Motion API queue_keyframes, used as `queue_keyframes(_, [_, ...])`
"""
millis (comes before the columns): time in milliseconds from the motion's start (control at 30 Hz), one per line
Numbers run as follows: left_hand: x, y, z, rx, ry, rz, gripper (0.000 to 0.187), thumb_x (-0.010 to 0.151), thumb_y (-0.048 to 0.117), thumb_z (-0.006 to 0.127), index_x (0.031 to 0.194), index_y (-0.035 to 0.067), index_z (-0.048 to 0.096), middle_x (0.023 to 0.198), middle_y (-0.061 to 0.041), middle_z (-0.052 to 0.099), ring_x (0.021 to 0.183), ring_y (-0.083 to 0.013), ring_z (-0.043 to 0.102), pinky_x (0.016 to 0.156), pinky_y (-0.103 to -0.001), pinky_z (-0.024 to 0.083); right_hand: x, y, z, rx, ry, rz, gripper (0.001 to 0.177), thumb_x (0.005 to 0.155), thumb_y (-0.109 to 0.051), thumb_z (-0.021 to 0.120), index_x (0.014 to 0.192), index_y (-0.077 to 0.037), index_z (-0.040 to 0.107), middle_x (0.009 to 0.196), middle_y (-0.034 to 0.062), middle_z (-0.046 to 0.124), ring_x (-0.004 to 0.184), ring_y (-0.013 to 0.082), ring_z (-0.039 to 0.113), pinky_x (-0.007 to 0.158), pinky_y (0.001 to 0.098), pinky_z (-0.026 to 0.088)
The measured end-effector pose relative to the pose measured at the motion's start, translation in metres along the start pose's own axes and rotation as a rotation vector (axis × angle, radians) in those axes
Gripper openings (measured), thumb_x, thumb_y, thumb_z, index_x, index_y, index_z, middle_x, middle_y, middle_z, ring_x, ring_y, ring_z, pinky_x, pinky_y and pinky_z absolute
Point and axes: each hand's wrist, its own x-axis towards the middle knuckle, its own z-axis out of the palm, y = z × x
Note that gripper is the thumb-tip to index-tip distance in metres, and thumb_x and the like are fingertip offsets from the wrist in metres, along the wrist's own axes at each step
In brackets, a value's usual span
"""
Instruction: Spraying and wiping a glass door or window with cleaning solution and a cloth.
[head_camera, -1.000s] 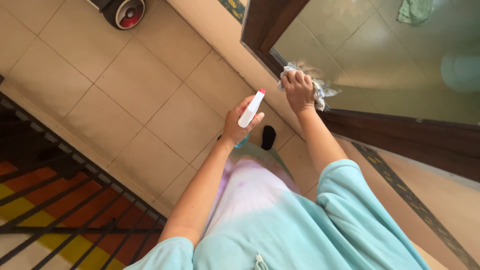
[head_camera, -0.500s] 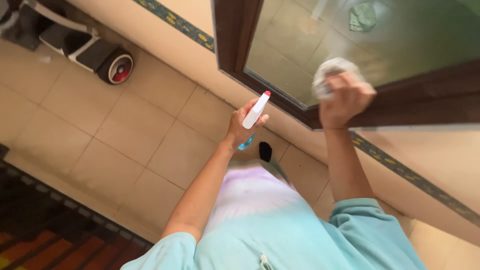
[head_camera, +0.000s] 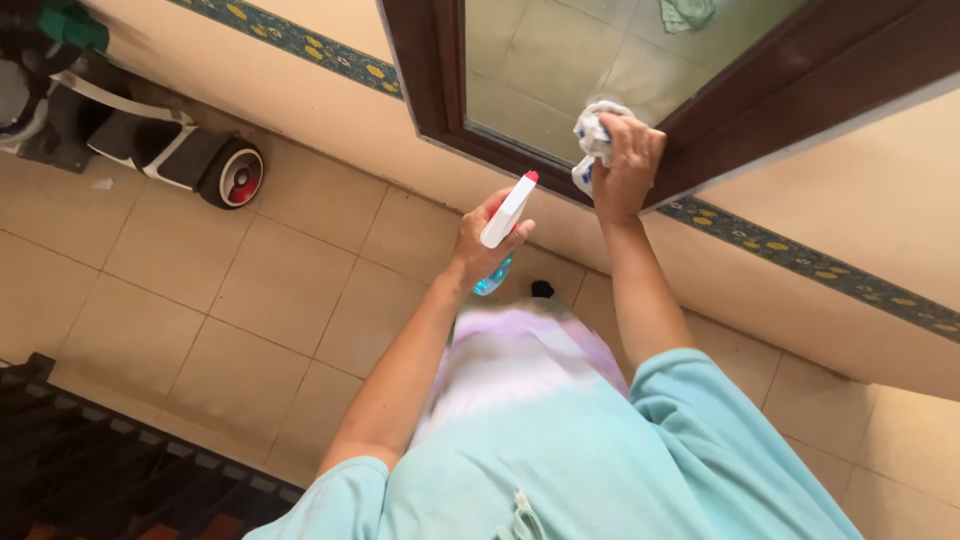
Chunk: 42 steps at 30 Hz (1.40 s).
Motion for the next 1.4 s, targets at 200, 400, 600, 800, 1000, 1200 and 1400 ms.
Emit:
queue_keyframes(200, [-0.008,0.001,0.010,-0.038,0.021,-0.049,0.050,0.087,0.024,0.081,0.133,0.011,0.065,0.084,0.006,0.062,0.077,-0.0040,0.059,0.072,-0.024,0.055,0.013,-0.004,-0.028,-0.016,0.040,0.015,0.065,0.080,0.003,0.075,0.141,-0.010,0.055,0.121,0.0115,0.061,0.107,0.0352,0.054,0.099,0.0462,0.044])
queue_keyframes(400, [-0.005,0.013,0.021,-0.119,0.012,-0.023,0.047,0.090,0.022,0.079,0.133,0.011,0.066,0.082,0.006,0.060,0.077,-0.0040,0.056,0.072,-0.023,0.053,0.014,0.005,-0.019,-0.133,0.007,0.023,0.081,0.080,0.009,0.076,0.151,-0.017,0.049,0.119,0.0083,0.062,0.106,0.0322,0.055,0.095,0.0434,0.046])
queue_keyframes(600, [0.001,0.016,0.035,-0.073,0.077,-0.028,0.046,0.089,0.021,0.080,0.132,0.011,0.066,0.084,0.007,0.061,0.077,-0.0027,0.058,0.073,-0.022,0.053,0.016,0.002,-0.027,-0.093,-0.022,0.033,0.083,0.077,0.012,0.072,0.152,-0.018,0.049,0.117,0.0088,0.062,0.104,0.0333,0.055,0.094,0.0435,0.045])
queue_keyframes(800, [0.010,0.017,0.051,-0.083,0.073,-0.052,0.047,0.089,0.021,0.081,0.133,0.011,0.067,0.081,0.007,0.061,0.076,-0.0024,0.055,0.070,-0.022,0.052,0.013,0.009,-0.024,-0.100,-0.045,0.021,0.086,0.077,0.011,0.071,0.154,-0.018,0.046,0.117,0.0103,0.062,0.104,0.0335,0.054,0.093,0.0434,0.045])
queue_keyframes(1000, [0.017,0.024,0.056,-0.104,0.045,-0.028,0.047,0.090,0.021,0.080,0.134,0.011,0.065,0.085,0.007,0.061,0.078,-0.0021,0.056,0.072,-0.022,0.053,0.013,0.007,-0.024,-0.102,-0.079,0.054,0.086,0.079,0.011,0.071,0.156,-0.019,0.045,0.116,0.0093,0.063,0.102,0.0336,0.053,0.091,0.0426,0.045])
queue_keyframes(1200, [0.021,0.023,0.060,-0.071,0.051,-0.005,0.047,0.091,0.022,0.080,0.134,0.010,0.066,0.084,0.007,0.059,0.078,-0.0027,0.054,0.070,-0.023,0.051,0.013,0.007,-0.024,-0.103,-0.066,0.034,0.084,0.079,0.011,0.071,0.153,-0.020,0.044,0.119,0.0101,0.063,0.105,0.0332,0.053,0.094,0.0427,0.043])
queue_keyframes(1400, [0.025,0.026,0.062,-0.196,0.020,-0.029,0.046,0.091,0.015,0.079,0.134,0.008,0.064,0.082,0.006,0.063,0.075,-0.0031,0.056,0.070,-0.023,0.053,0.017,0.005,-0.027,-0.040,-0.067,0.042,0.081,0.078,0.011,0.069,0.152,-0.015,0.047,0.118,0.0093,0.064,0.106,0.0342,0.054,0.095,0.0434,0.043])
